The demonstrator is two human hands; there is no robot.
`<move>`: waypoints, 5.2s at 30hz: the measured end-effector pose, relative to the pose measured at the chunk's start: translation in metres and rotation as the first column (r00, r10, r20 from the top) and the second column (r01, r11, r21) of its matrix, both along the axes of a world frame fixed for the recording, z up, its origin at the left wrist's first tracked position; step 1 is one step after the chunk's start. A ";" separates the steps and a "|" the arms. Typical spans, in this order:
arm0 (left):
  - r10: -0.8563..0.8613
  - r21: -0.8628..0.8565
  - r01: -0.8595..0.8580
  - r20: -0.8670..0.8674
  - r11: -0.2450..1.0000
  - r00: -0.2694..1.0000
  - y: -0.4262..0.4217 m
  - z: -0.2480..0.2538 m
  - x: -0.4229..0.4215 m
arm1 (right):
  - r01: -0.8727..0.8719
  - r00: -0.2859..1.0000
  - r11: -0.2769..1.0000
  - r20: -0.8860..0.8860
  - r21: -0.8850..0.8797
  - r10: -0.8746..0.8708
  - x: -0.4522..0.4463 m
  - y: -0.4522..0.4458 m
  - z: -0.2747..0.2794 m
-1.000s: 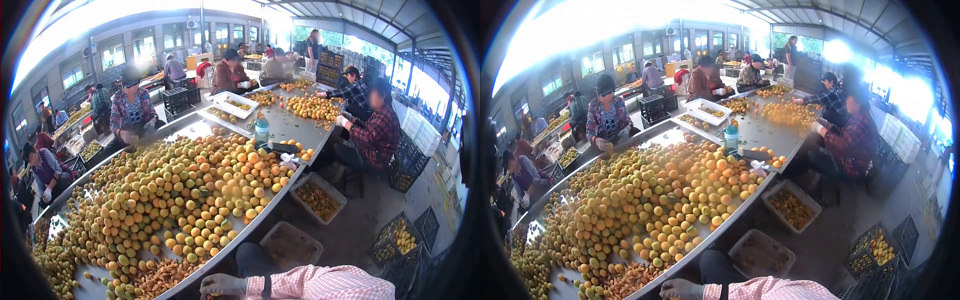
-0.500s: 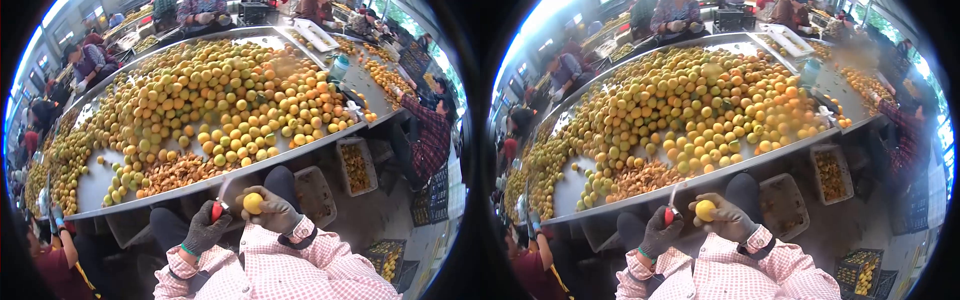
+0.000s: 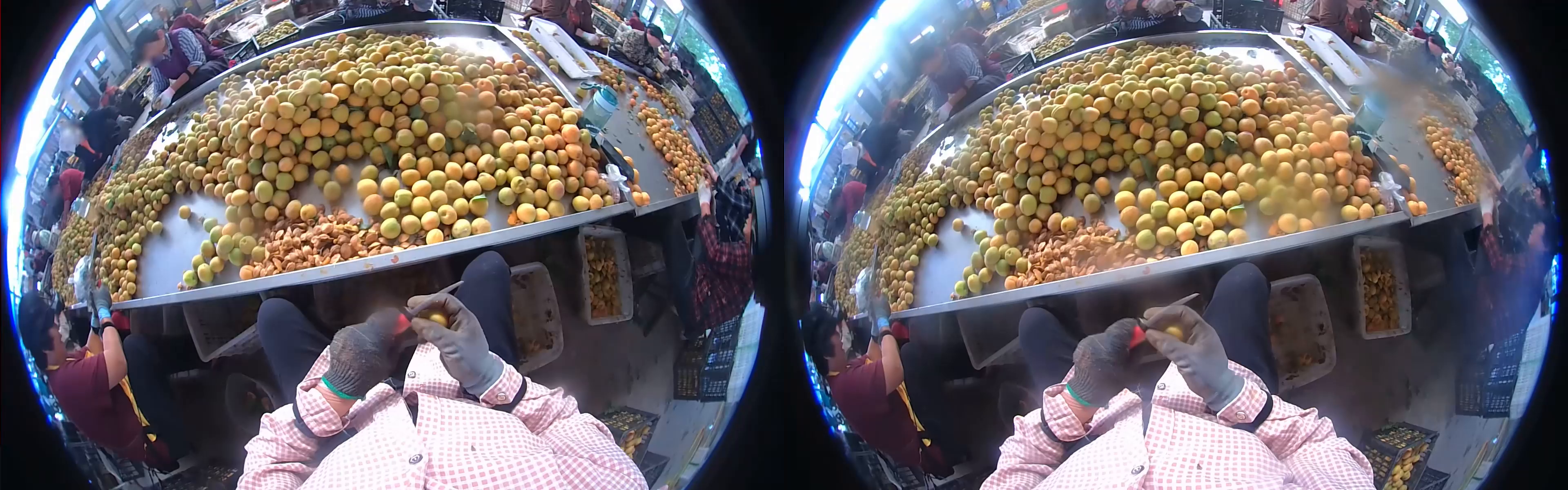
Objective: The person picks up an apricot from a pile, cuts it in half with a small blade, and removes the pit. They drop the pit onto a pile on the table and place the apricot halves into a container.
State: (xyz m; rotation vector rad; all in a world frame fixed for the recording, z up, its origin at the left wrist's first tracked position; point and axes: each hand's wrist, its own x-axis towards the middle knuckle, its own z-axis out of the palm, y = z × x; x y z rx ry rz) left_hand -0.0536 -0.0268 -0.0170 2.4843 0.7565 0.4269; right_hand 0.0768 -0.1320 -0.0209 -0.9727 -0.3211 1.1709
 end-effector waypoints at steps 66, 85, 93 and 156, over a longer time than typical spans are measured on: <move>-0.213 -0.425 0.260 0.157 0.867 0.965 0.001 0.019 -0.008 | -0.070 0.949 0.978 0.315 0.194 0.006 0.034 -0.011 0.006; -0.129 -0.316 0.125 0.010 0.941 0.992 -0.013 0.006 -0.023 | -0.134 0.962 0.951 0.267 0.279 0.058 0.013 -0.006 0.014; -0.118 -0.318 0.110 -0.007 0.942 0.993 -0.017 -0.002 -0.024 | -0.100 0.984 0.965 0.166 0.241 0.061 0.009 -0.005 0.007; -0.098 -0.401 0.136 0.114 0.906 0.989 -0.005 -0.022 0.004 | -0.053 0.998 0.990 0.037 0.134 0.049 0.035 -0.001 -0.003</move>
